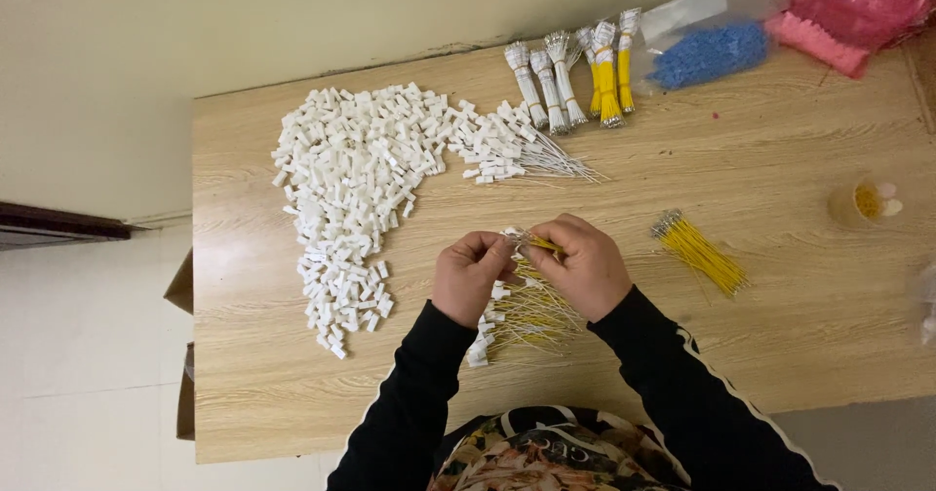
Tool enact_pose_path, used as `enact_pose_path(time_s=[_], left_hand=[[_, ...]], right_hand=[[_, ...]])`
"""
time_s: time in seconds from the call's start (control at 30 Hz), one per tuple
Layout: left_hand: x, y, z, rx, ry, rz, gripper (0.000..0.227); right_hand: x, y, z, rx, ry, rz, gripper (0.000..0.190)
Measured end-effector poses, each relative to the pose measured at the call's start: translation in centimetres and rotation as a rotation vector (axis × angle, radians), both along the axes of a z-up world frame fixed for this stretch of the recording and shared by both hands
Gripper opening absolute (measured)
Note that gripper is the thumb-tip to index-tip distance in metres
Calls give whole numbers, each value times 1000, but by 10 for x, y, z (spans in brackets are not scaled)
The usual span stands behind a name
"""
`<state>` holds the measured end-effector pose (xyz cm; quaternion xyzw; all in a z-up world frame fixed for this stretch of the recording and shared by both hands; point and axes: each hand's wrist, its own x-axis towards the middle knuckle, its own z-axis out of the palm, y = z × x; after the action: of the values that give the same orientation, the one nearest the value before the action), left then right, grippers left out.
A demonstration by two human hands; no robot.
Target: Assemble small white plastic components onto yellow wires
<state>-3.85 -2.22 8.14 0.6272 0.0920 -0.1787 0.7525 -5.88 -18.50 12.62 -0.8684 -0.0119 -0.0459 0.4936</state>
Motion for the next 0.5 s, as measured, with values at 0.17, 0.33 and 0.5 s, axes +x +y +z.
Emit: enact_pose_path(time_s=[0.17,0.33,0.5], left_hand=[[0,2,-7,-111,-12,13,15],[4,10,-8,-145,-51,22,22],[6,13,-1,-236,-83,-13,24]], right_hand=[[0,-3,-6,-34,-47,-41,14],[3,-9,-3,-52,-73,-70,13],[7,-8,6,-118,-53,11,12]])
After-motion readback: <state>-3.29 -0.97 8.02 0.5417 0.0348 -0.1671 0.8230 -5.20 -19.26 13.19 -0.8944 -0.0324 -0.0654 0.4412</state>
